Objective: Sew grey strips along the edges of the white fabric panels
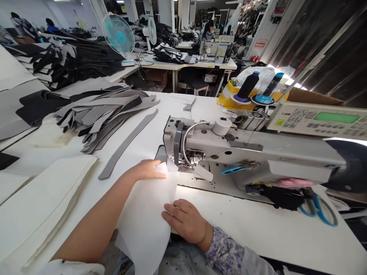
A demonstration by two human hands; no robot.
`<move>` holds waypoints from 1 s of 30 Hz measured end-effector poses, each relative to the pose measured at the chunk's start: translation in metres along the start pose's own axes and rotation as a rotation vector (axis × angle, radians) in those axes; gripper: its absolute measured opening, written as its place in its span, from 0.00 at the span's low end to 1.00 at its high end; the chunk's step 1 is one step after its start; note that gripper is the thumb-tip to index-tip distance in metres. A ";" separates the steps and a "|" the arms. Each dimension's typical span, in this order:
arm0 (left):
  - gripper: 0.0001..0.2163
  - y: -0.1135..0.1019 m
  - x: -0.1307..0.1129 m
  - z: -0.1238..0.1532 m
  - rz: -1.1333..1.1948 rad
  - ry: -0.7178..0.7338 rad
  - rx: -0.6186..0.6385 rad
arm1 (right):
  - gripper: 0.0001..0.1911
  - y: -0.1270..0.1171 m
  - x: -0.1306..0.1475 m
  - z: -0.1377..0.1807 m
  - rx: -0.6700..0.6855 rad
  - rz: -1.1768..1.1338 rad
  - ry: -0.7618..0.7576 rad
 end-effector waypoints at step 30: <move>0.13 -0.004 -0.031 -0.009 0.025 -0.163 -0.048 | 0.17 0.038 -0.029 -0.010 0.264 0.033 0.326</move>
Point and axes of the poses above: each hand's wrist, its own z-axis away from the middle knuckle, its own y-axis out of the palm, x = y × z, the point moved 4 cm from there along -z, towards the middle knuckle, and after that the axes turned 15 degrees about -x, right-handed, at the moved point
